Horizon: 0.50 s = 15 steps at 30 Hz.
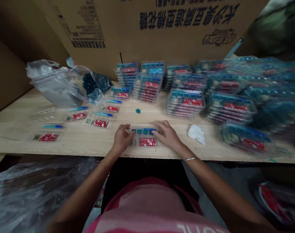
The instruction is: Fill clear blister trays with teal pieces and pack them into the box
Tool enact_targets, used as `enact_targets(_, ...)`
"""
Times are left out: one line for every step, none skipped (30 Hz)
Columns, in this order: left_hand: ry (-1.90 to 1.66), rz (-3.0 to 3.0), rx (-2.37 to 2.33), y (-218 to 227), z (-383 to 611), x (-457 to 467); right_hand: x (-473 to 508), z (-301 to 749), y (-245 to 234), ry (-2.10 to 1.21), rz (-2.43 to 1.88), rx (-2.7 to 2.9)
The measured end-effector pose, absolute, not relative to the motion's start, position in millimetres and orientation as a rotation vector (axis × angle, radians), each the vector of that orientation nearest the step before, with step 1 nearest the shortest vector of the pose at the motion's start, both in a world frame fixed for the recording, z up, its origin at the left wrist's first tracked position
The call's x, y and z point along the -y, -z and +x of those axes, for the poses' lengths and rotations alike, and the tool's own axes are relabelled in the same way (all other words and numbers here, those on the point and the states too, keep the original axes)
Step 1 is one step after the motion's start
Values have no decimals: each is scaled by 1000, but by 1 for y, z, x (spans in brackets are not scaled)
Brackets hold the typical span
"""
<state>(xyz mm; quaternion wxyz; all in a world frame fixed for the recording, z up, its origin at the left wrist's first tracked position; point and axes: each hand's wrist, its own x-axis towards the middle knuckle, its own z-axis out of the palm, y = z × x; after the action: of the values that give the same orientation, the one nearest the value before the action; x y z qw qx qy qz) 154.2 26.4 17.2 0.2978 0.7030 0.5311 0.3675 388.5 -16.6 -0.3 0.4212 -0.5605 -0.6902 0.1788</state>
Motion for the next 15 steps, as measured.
enact_targets(-953,1837,-1424,-11,153,-33,12,388,6,-412,-1429,1762)
enact_targets(-936,1819,-1415,-5,152,-38,10,387,10,-386,-1445,1794)
enact_targets(-922,1819,-1389,0,150,-40,10,386,14,-372,-1455,1825)
enact_targets(-912,1839,-1362,4,148,-39,10,386,16,-366,-1465,1852)
enact_targets(-902,1876,-1344,6,147,-38,11,385,16,-363,-1479,1880)
enact_targets(-894,1921,-1339,8,146,-35,13,385,15,-359,-1493,1907)
enact_targets(-894,1967,-1342,9,145,-32,15,383,12,-351,-1507,1929)
enact_targets(-904,2006,-1353,10,145,-28,17,381,8,-333,-1521,1945)
enact_targets(-923,2038,-1365,10,146,-25,20,378,4,-304,-1533,1963)
enact_targets(-943,2069,-1372,10,148,-22,22,374,-1,-265,-1544,1988)
enact_targets(-956,2106,-1367,11,149,-20,24,370,-5,-220,-1554,2023)
enact_targets(-962,2151,-1354,11,150,-19,26,364,-8,-180,-1558,2072)
enact_targets(-960,2199,-1337,11,151,-18,27,359,-10,-156,-1556,2136)
enact_targets(-950,2245,-1320,11,151,-18,28,354,-10,-152,-1554,2205)
enact_targets(-942,2286,-1307,11,152,-18,28,349,-9,-162,-1556,2270)
